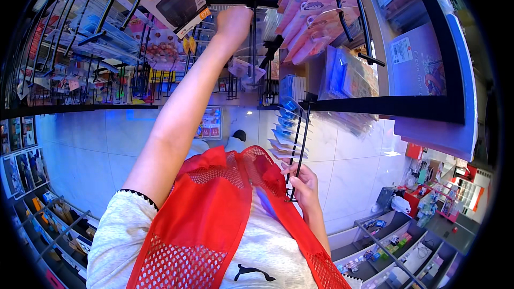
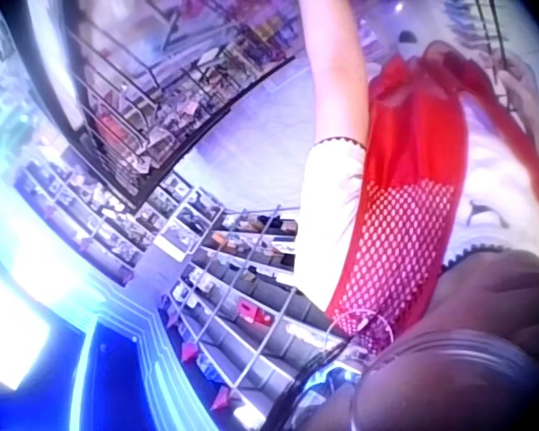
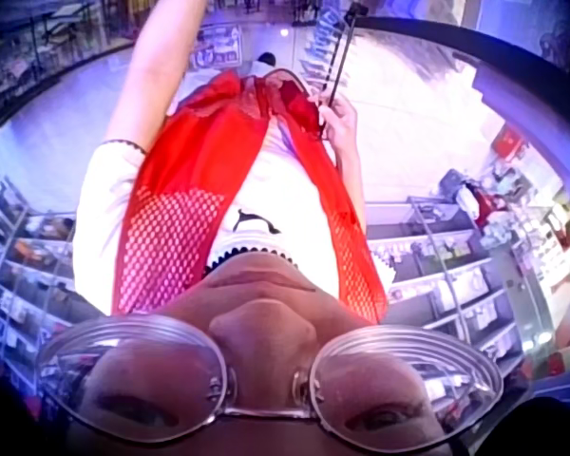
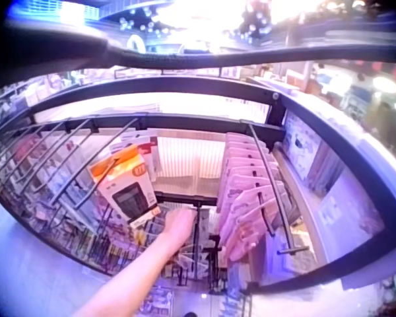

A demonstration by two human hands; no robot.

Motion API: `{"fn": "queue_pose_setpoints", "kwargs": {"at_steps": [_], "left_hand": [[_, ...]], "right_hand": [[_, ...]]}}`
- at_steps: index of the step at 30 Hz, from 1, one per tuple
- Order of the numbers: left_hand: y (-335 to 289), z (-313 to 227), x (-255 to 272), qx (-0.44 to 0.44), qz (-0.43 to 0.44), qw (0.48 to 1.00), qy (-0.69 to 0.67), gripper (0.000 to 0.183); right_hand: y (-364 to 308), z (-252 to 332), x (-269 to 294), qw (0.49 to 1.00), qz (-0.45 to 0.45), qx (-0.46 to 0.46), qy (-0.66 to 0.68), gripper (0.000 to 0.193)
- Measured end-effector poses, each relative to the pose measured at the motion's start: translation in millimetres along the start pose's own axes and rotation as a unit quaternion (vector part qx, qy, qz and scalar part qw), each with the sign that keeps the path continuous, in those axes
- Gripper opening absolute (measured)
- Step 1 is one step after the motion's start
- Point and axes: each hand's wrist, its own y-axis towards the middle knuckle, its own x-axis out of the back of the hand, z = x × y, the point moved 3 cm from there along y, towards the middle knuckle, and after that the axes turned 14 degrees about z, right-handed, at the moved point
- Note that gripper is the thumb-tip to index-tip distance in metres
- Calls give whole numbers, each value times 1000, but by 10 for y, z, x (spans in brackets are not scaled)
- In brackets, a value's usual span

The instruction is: The person restocks merchandise, taking packaged items from a container and hanging them onto hooks on a display rack by hand.

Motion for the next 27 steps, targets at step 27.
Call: {"fn": "queue_pose_setpoints", "kwargs": {"at_steps": [27], "left_hand": [[186,103,41,-2,-50,999,6,13]], "right_hand": [[-187,-55,-41,999,-33,-13,8,27]]}}
